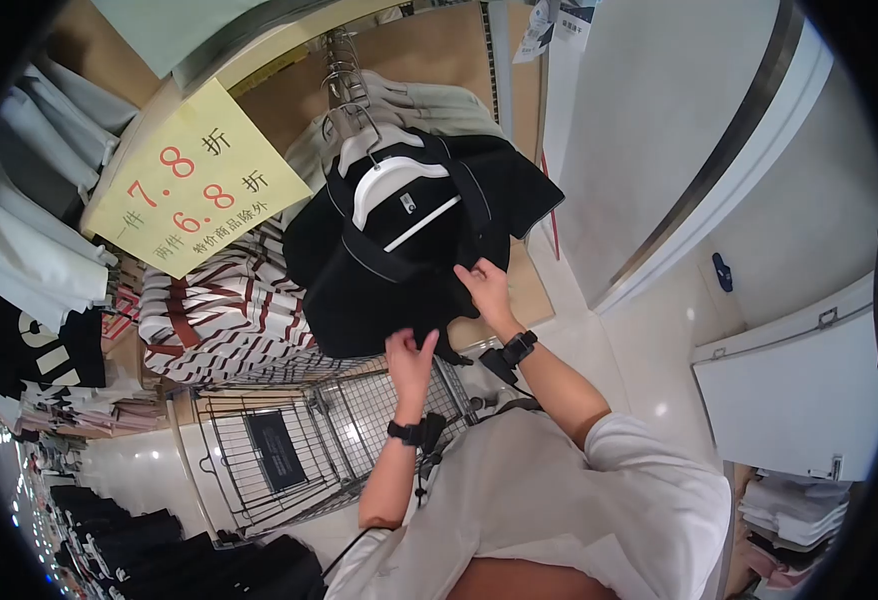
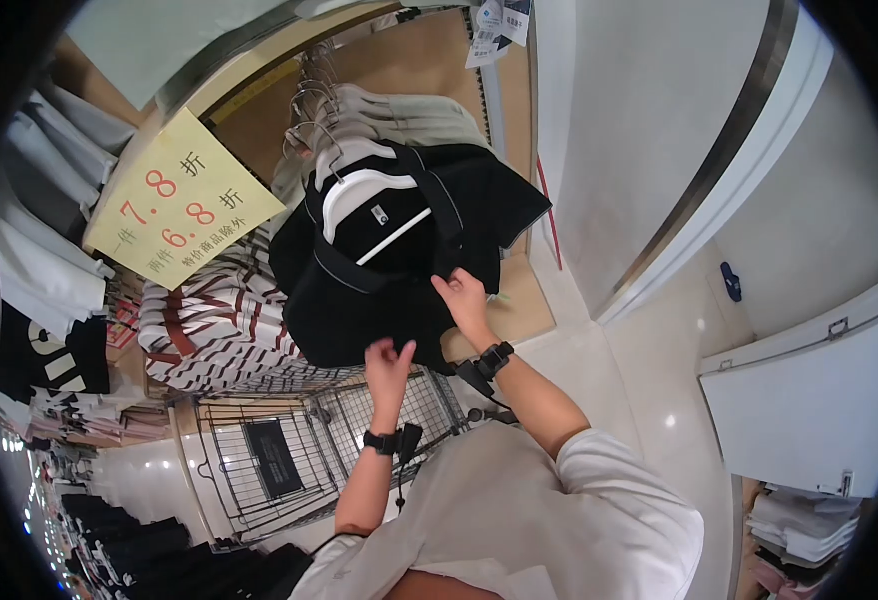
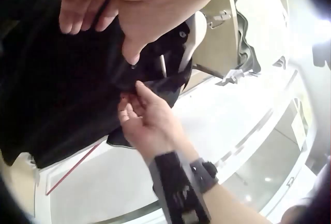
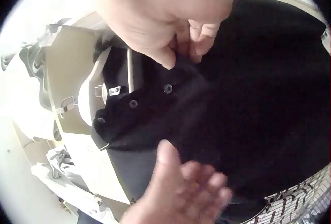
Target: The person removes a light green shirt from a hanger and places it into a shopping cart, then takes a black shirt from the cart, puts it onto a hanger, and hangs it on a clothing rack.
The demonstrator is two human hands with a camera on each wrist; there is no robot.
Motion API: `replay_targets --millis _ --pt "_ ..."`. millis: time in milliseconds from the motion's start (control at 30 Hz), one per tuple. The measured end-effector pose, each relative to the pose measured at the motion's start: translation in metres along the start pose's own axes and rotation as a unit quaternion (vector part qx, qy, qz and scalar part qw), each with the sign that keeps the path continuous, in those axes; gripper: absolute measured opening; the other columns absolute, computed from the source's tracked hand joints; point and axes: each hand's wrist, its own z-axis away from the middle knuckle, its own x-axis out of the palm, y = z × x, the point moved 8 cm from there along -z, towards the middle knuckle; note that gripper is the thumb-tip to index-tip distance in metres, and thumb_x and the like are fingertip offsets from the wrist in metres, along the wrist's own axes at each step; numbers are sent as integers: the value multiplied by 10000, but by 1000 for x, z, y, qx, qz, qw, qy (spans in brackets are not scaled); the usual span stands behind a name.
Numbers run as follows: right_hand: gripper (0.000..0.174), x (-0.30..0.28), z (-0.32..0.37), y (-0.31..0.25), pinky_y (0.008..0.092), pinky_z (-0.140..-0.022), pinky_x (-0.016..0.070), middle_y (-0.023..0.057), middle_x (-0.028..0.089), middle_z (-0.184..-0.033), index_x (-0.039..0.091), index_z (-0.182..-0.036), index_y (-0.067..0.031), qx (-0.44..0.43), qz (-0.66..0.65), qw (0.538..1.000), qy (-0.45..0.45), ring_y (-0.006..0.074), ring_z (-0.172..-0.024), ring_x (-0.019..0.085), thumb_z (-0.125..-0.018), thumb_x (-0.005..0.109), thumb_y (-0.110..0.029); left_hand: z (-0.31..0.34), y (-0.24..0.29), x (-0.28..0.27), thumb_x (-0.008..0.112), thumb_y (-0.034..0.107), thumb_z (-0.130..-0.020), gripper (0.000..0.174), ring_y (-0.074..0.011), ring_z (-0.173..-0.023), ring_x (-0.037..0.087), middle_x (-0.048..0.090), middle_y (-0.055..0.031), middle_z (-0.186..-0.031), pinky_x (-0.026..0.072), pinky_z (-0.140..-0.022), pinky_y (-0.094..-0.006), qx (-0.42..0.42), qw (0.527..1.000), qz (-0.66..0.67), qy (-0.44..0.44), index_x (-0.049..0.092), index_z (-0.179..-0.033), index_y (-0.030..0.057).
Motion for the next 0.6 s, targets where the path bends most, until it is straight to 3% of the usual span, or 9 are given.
replay_targets --millis 133,200,233,267,333,367,433,567,600 --pt "264 -3 17 -3 242 -494 353 -22 509 -585 595 -748 6 15 1 998 -56 31 -565 406 -822 776 -171 -45 69 5 870 286 -703 569 -331 -929 599 596 -191 -996 480 -805 -394 78 990 39 108 587 -1060 -54" --pt "209 2 31 -14 223 -524 393 -23 571 -645 638 -851 1 4 -83 991 -100 18 -599 467 -814 782 -145 -59 71 15 864 279 -713 560 -328 -996 597 595 -222 -1063 470 -864 -401 -14 992 74 100 591 -1056 -70" --pt "221 3 36 -20 217 -553 423 -9 612 -693 649 -929 7 -6 -99 988 -115 16 -626 503 -817 779 -132 -68 64 26 863 271 -713 553 -312 -896 634 634 -213 -981 492 -816 -384 63 986 102 118 598 -1044 -84" --pt "221 -3 40 -27 217 -553 423 -9 612 -693 649 -929 7 -7 -102 989 -108 16 -626 503 -817 779 -132 -67 68 29 863 271 -713 553 -312 -896 634 634 -213 -981 492 -816 -384 68 986 101 113 598 -1044 -84" --pt "232 -7 48 -37 219 -566 436 7 630 -708 647 -932 17 -2 12 990 -140 23 -633 513 -818 778 -138 -65 57 38 824 214 -773 411 -215 -721 631 647 -112 -804 504 -706 -325 -27 983 155 100 613 -987 -66" --pt "238 -8 48 -34 225 -585 452 19 643 -730 648 -944 24 -1 42 989 -141 32 -644 523 -818 774 -134 -62 56 40 824 214 -773 411 -215 -721 631 647 -112 -804 504 -706 -325 -27 983 153 97 613 -987 -66" --pt "229 -10 46 -37 229 -595 460 22 644 -735 651 -938 20 -36 12 993 -115 40 -650 531 -814 775 -128 -64 51 44 757 131 -844 242 -105 -600 552 614 -12 -692 471 -598 -264 -32 958 275 73 603 -918 -40" --pt "203 -15 50 -59 235 -614 475 24 644 -746 658 -918 8 -81 -15 994 -71 61 -665 549 -806 776 -114 -55 55 44 695 58 -888 143 -51 -670 517 603 3 -765 445 -620 -231 -36 959 280 8 567 -887 -7" --pt "203 -15 52 -62 235 -614 475 24 644 -746 658 -918 8 -81 -16 994 -73 61 -665 549 -806 776 -114 -51 52 47 689 48 -888 145 -55 -694 522 598 -2 -791 442 -639 -229 -35 933 358 4 552 -893 -1"
